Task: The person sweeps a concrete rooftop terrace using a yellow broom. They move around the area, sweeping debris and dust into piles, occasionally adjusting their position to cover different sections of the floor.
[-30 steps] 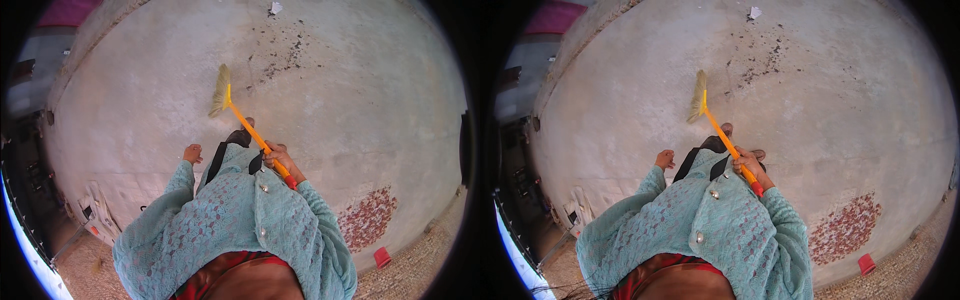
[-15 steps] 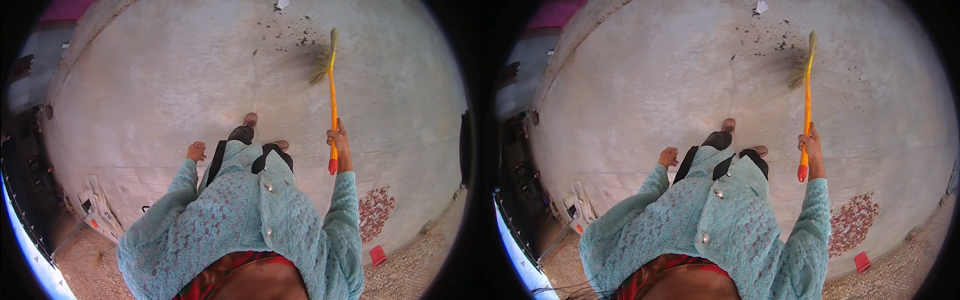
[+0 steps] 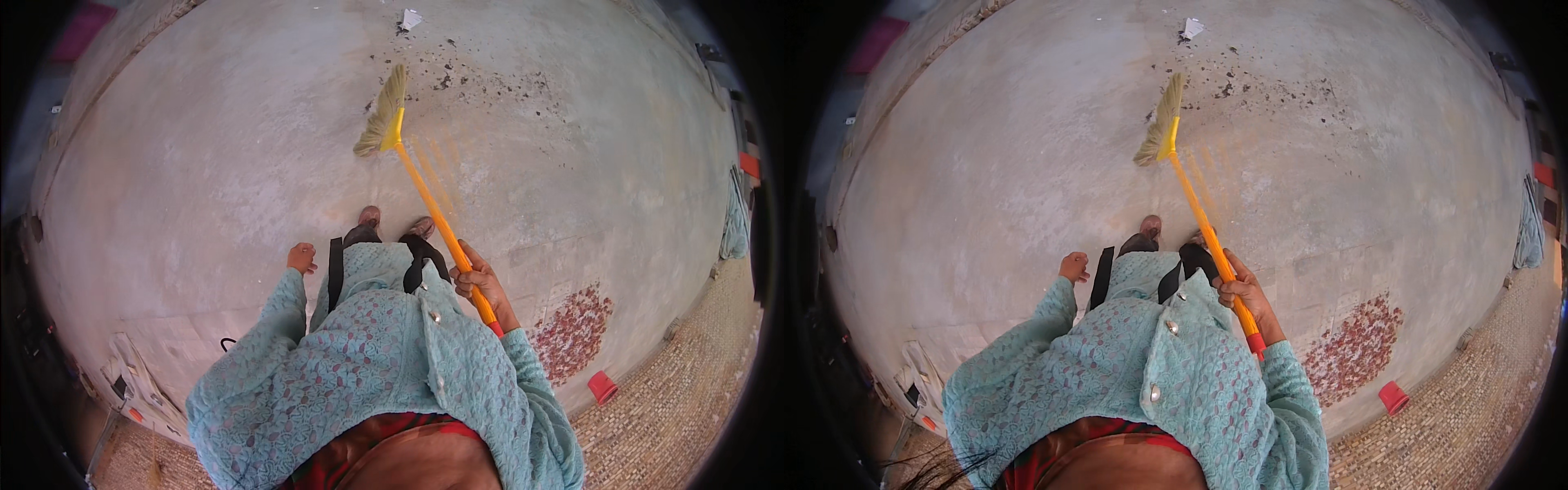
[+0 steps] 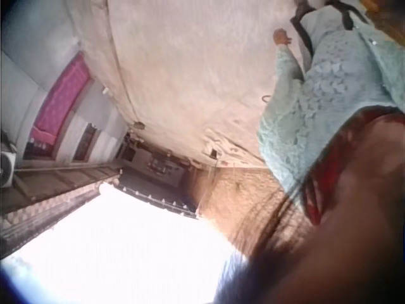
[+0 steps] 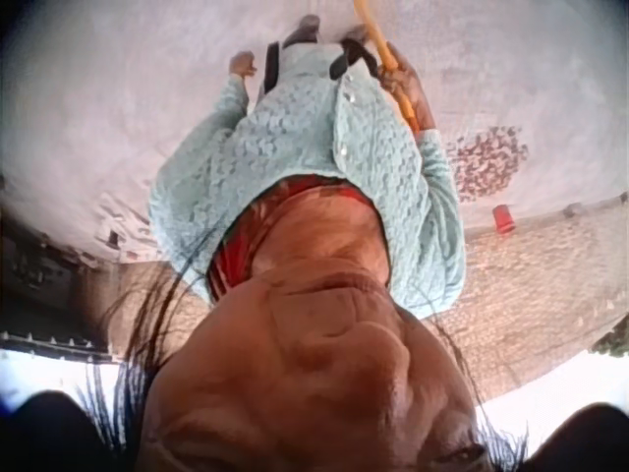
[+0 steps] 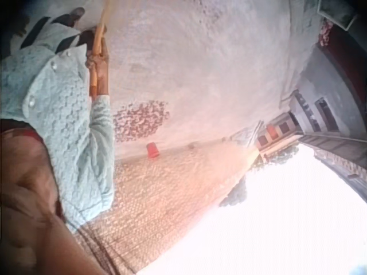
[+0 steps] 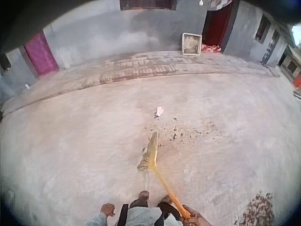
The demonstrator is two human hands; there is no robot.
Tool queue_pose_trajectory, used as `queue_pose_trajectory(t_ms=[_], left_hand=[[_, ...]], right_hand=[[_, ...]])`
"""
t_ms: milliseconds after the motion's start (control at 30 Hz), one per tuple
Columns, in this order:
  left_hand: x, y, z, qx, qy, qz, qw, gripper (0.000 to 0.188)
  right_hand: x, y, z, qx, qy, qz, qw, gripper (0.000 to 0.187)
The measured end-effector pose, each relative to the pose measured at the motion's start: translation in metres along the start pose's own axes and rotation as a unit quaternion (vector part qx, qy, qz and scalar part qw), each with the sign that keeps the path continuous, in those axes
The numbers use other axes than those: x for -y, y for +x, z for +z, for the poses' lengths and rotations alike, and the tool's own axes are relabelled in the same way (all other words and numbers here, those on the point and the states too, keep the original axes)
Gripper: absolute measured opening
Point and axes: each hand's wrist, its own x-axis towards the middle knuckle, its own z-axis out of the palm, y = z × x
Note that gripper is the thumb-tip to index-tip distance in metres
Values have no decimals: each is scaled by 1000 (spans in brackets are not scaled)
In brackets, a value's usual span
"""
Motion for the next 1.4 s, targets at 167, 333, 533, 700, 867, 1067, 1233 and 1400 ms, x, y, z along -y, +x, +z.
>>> queue_pose_trajectory(t_ms=[167, 333, 533, 700, 867, 1067, 1233, 1400], left_hand=[[-32, 1, -10, -26, -31, 34, 999, 24], [-43, -33, -31, -97, -52, 28, 994, 25], [-20, -49, -14, -116, -64, -37, 991, 26], [-31, -55, 16, -93, -76, -19, 993, 26], [-44, -67, 28, -109, -87, -21, 990, 26], [-48, -88, 29, -149, -91, -35, 984, 26], [-60, -98, 28, -164, -121, -34, 978, 25], [-58, -91, 18, -159, -155, -33, 975, 25]], right_hand=[[-29, 64, -32, -11, -46, 78, 996, 73], [12, 98, -87, -64, 27, 39, 997, 77], [129, 74, -142, -195, -117, -65, 972, 85], [183, 57, -135, -203, -225, -142, 942, 76], [171, 36, -95, -119, -152, -200, 961, 73], [148, 44, -62, 40, -56, -101, 992, 75], [111, 112, -47, 86, -5, 24, 996, 76], [117, 177, -41, 8, -21, 66, 998, 73]])
